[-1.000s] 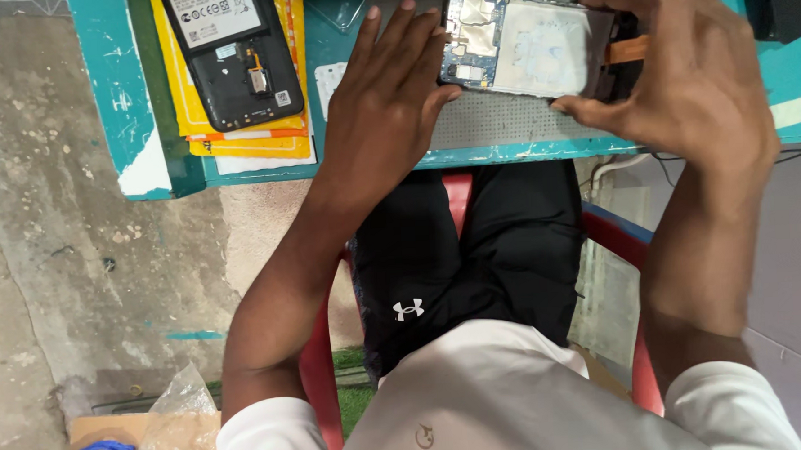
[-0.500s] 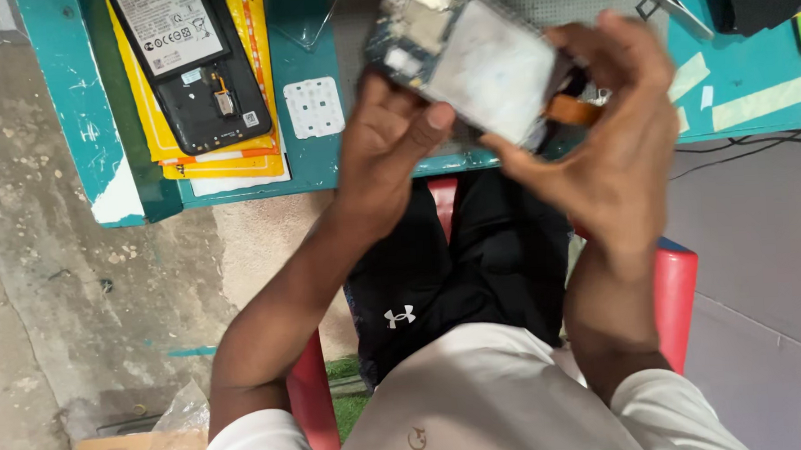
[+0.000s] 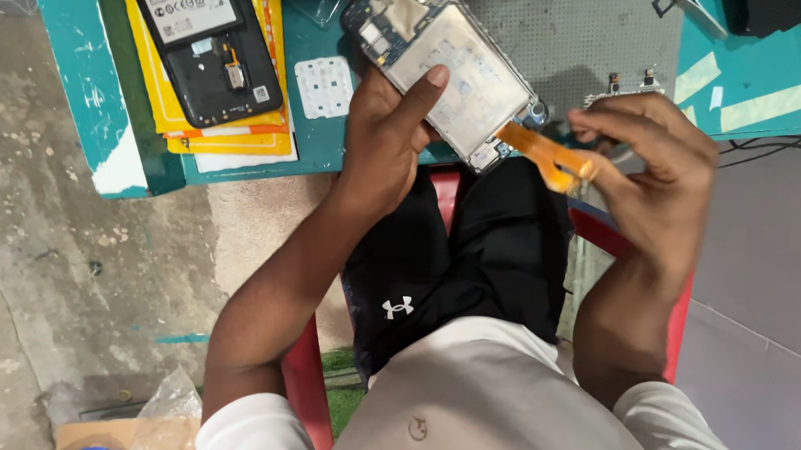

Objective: The person removes the battery from a disassembled smartphone, then uses a screwdriver and tweezers to adjust internal components and connectors on the motherboard.

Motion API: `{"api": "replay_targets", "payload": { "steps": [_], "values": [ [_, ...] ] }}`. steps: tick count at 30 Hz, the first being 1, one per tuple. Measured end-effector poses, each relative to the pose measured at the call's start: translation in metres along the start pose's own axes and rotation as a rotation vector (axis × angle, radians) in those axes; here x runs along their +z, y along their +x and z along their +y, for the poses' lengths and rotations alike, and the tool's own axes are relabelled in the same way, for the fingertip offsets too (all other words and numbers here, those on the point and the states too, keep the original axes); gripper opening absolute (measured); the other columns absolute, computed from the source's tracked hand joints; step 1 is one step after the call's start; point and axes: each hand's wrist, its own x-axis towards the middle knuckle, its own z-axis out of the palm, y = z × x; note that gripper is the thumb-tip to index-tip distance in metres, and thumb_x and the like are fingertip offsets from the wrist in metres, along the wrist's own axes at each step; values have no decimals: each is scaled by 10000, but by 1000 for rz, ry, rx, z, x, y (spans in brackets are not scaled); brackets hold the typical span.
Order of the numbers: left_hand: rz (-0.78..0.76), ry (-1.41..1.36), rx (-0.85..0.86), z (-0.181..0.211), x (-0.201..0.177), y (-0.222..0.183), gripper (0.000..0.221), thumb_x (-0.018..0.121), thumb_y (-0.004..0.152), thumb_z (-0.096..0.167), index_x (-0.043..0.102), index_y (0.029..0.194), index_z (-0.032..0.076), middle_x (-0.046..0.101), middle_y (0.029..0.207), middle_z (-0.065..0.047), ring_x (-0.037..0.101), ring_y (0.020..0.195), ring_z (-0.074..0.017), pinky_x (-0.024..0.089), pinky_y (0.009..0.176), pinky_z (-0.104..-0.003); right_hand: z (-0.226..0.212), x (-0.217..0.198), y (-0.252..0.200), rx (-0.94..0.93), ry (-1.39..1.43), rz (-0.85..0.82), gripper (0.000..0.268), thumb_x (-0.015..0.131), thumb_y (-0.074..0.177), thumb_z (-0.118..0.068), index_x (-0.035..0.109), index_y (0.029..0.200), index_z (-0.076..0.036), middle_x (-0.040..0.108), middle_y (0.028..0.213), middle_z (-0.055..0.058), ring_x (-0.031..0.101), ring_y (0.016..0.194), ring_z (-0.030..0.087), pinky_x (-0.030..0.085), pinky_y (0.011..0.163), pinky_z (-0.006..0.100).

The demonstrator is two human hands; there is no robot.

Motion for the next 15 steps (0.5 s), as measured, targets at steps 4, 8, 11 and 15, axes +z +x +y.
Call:
{"api": "replay_targets", "payload": {
  "steps": [4, 8, 11, 15],
  "values": [
    [-58, 139, -24, -4, -5, 0, 458, 650, 1073, 190, 435, 1412, -30, 651, 1300, -172, 683, 1191, -226, 610, 1011, -397, -11, 21, 8, -145, -69, 40, 346, 880, 772, 52, 768, 1089, -29, 599, 1063, 115, 640, 931, 197, 528, 775, 289],
    [-150, 268, -43, -1, -10, -1, 528, 665, 1070, 236, 417, 1454, -27, 655, 1317, -159, 675, 1217, -214, 599, 1031, -366, -13, 32, 27, -111, -70, -41, 238, 957, 904, -24, 796, 1080, -30, 605, 1140, 61, 646, 953, 125, 528, 789, 228],
    [-262, 223, -8, 0, -15, 1, 699, 790, 1006, 243, 360, 1498, -7, 616, 1390, -142, 627, 1330, -214, 559, 1149, -370, -12, 38, 30, -81, -105, -16, 266, 972, 860, -30, 763, 1023, -5, 571, 1165, 77, 594, 979, 141, 493, 798, 236],
    [-317, 335, 68, 0, -12, 1, 921, 956, 867, 197, 318, 1499, -11, 567, 1424, -139, 575, 1368, -212, 510, 1192, -371, -4, 49, 22, -4, 84, 26, 279, 918, 923, 37, 673, 1049, -2, 544, 1235, 61, 563, 1020, 104, 510, 855, 216]
  ]
}}
